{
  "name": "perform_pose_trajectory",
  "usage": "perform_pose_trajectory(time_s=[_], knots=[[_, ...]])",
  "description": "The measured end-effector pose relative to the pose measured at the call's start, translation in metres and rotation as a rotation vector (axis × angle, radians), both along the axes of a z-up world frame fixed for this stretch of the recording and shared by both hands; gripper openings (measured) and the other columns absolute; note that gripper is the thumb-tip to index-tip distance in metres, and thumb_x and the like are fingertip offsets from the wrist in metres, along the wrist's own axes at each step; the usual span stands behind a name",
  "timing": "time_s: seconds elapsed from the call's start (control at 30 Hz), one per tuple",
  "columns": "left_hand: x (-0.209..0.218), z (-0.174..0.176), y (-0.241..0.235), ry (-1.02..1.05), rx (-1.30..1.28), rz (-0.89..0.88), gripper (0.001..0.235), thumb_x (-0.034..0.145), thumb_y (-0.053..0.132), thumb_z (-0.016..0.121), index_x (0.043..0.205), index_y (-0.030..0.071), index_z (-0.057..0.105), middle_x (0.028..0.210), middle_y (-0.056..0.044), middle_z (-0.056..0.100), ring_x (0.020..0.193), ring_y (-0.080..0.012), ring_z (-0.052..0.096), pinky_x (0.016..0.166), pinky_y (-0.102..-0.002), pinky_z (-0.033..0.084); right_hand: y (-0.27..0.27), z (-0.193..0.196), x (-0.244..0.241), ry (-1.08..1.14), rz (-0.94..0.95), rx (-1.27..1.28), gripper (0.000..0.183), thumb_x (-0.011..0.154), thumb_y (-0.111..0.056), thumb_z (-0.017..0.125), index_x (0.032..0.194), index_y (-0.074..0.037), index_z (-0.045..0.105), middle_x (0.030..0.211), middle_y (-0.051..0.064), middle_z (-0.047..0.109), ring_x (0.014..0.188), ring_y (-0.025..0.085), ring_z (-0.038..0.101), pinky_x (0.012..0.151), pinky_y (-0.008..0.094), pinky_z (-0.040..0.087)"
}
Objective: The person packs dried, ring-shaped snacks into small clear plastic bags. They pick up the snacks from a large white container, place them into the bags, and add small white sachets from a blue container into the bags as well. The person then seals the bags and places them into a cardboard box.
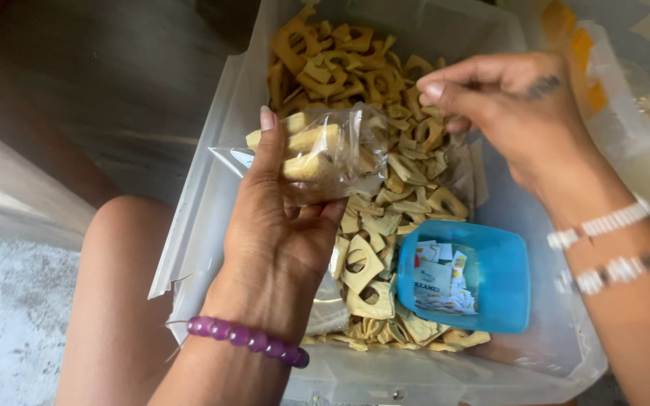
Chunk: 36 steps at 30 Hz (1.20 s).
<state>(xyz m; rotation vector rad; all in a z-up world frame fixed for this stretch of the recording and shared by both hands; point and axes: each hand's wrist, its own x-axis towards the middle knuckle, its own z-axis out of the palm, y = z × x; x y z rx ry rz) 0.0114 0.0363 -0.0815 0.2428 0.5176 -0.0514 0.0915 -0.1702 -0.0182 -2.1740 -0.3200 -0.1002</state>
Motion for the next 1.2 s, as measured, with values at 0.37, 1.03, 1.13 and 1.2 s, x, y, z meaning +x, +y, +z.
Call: perform_pose_trajectory(time_s=[0.37,1.03,1.13,1.2], knots=[[0.001,-0.006,-0.013,0.212,-0.037,-0.054,0.064,0.083,0.041,0.082,0.127,-0.002,0.065,0.130,-0.024,0.067,0.111,-0.0351,0.064,0.090,-0.038,0.056,0.090,-0.143,0.254,-0.111,0.141,-0.693,0.019,0.095,-0.017,0.074,0.105,-0.001,0.076,0.093,0.011,0.076,0.079,0.019,0.069,0.070,0.034,0.056],[0.008,0.008,-0.015,0.257,-0.138,-0.062,0.058,0.075,0.039,0.076,0.120,0.005,0.064,0.128,-0.016,0.065,0.112,-0.0313,0.063,0.091,-0.039,0.059,0.094,-0.150,0.265,-0.525,0.250,-0.630,0.031,0.095,-0.029,0.080,0.112,-0.004,0.074,0.096,0.021,0.072,0.084,0.039,0.070,0.071,0.047,0.055],[0.006,0.011,-0.009,0.295,-0.150,-0.058,0.057,0.077,0.039,0.075,0.121,0.006,0.064,0.129,-0.016,0.064,0.112,-0.0327,0.062,0.091,-0.041,0.059,0.126,-0.150,0.263,-0.556,0.450,-0.729,0.034,0.091,-0.026,0.080,0.113,-0.002,0.071,0.098,0.020,0.072,0.086,0.036,0.070,0.072,0.046,0.057],[0.009,0.011,-0.005,0.312,-0.126,-0.091,0.056,0.077,0.041,0.074,0.121,0.007,0.066,0.128,-0.015,0.064,0.112,-0.0320,0.061,0.090,-0.041,0.058,0.132,-0.152,0.262,-0.468,0.424,-0.778,0.031,0.093,-0.023,0.077,0.115,-0.002,0.069,0.100,0.018,0.071,0.088,0.033,0.070,0.073,0.044,0.058]])
